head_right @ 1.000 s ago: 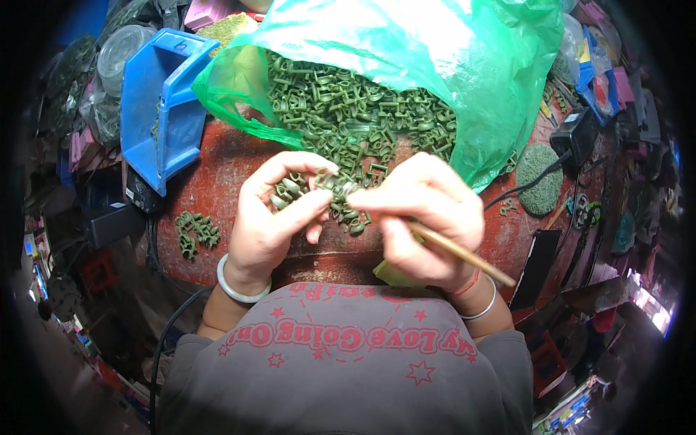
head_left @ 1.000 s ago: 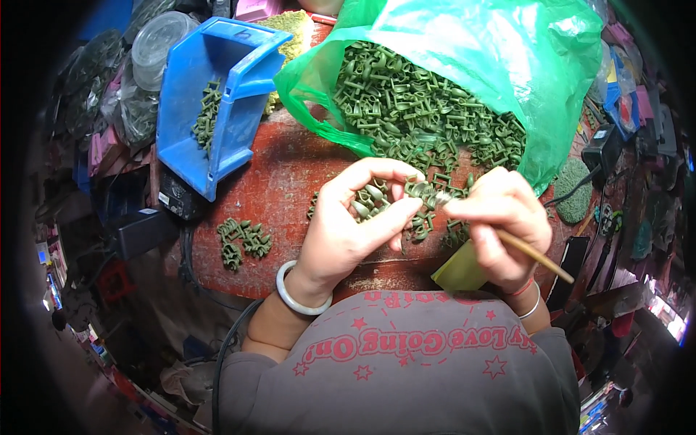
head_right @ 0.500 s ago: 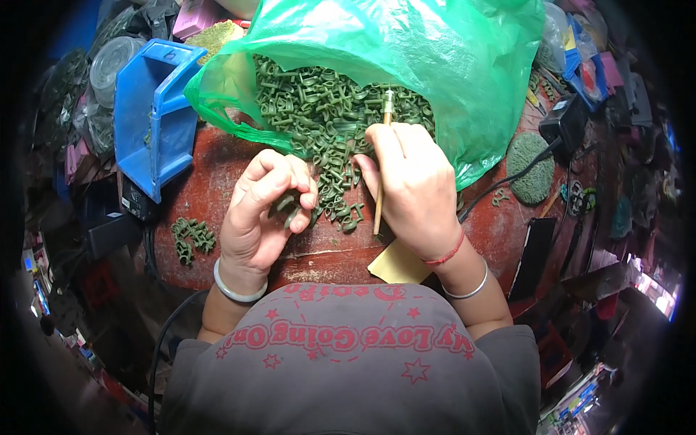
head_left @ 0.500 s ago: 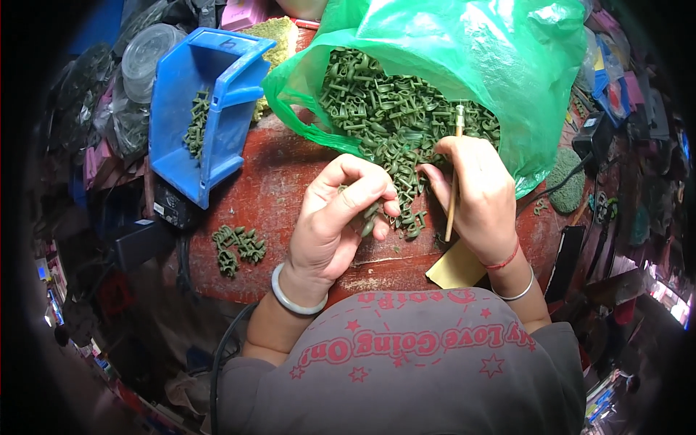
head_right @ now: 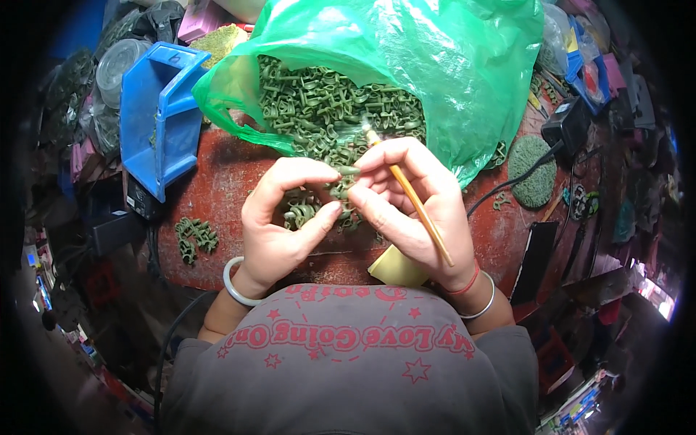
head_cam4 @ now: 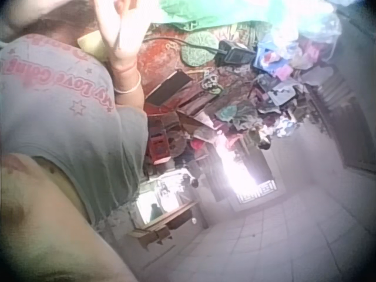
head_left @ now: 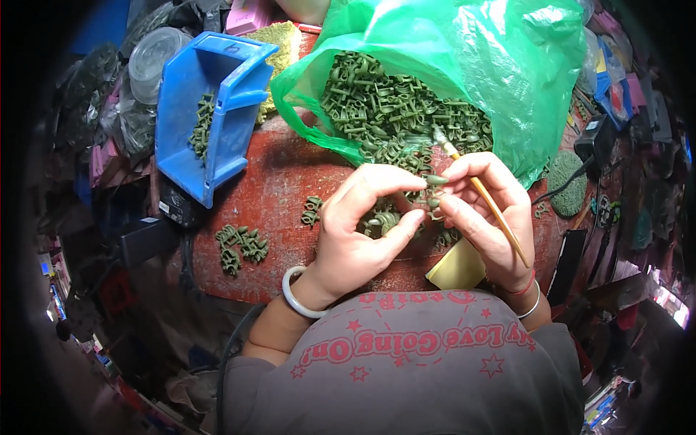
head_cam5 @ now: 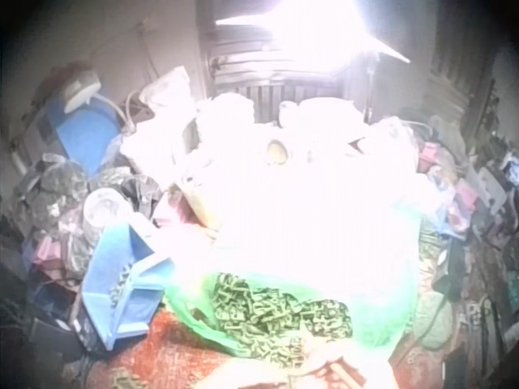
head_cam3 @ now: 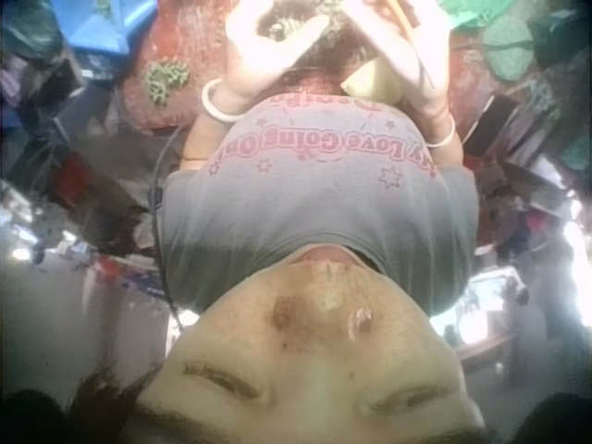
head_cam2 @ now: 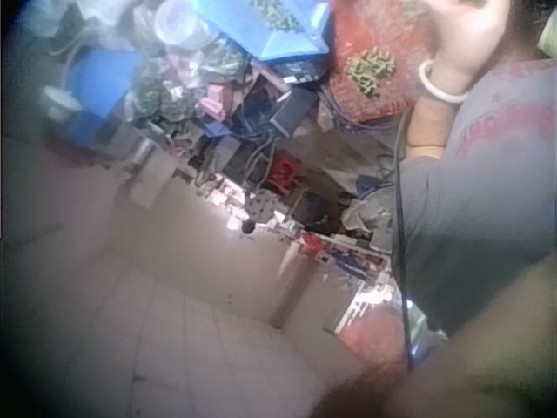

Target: The person picks up and assembles small green plastic parts by hand on a wooden table, using a thin wooden tool to push and position the pieces together.

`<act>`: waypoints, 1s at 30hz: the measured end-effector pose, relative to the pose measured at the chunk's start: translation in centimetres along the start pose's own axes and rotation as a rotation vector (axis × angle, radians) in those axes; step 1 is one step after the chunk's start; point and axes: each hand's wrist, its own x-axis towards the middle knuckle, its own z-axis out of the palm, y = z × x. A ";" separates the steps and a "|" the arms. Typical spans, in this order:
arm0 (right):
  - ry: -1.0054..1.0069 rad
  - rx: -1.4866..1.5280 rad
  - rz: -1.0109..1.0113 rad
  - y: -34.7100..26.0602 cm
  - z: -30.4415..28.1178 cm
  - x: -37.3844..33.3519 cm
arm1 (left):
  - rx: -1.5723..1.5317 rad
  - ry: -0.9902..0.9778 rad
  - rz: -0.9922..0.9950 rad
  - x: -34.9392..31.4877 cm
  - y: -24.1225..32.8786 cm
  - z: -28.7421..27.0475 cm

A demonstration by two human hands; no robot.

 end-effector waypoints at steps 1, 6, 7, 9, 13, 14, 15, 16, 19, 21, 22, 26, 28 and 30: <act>-0.030 0.017 0.008 0.1 -0.1 -0.1 | 0.065 -0.007 0.049 0.0 -0.1 0.0; -0.047 -0.082 -0.036 -0.4 -0.1 -0.3 | 0.098 -0.053 0.050 0.0 0.0 -0.5; 0.008 -0.159 -0.051 -0.4 -0.1 -0.3 | -0.084 -0.070 -0.226 -0.1 0.8 -0.6; 0.009 -0.256 -0.140 0.2 -1.2 -0.4 | -0.346 -0.092 -0.528 -0.3 0.7 -0.9; 0.077 -0.089 -0.419 0.0 -0.2 -0.1 | -0.539 -0.053 -0.699 0.2 0.9 -1.1; 0.071 -0.089 -0.416 0.1 -0.4 -0.1 | -0.539 -0.046 -0.699 0.2 1.0 -1.1; 0.051 -0.321 -0.521 0.1 -0.9 -0.1 | -0.523 -0.049 -0.703 0.2 1.1 -1.1; 0.030 -0.554 -0.623 0.2 -1.2 0.0 | -0.507 -0.051 -0.708 0.2 1.1 -1.2; -0.100 -0.622 -0.724 -0.3 -1.0 0.5 | -0.478 -0.062 -0.683 0.2 1.2 -1.4; -0.101 -0.639 -0.768 0.0 -0.5 0.6 | -0.461 -0.074 -0.667 0.1 1.1 -1.4; -0.107 -0.654 -0.764 0.0 -0.4 0.6 | -0.461 -0.077 -0.648 0.0 0.9 -1.4; -0.111 -0.660 -0.752 0.0 -0.4 0.7 | -0.446 -0.090 -0.610 -0.1 0.8 -1.3; -0.120 -0.680 -0.753 0.0 -0.5 0.6 | -0.433 -0.087 -0.618 0.0 1.0 -1.2; -0.139 -0.672 -0.725 0.0 -0.7 0.5 | -0.420 -0.085 -0.626 -0.1 1.0 -1.2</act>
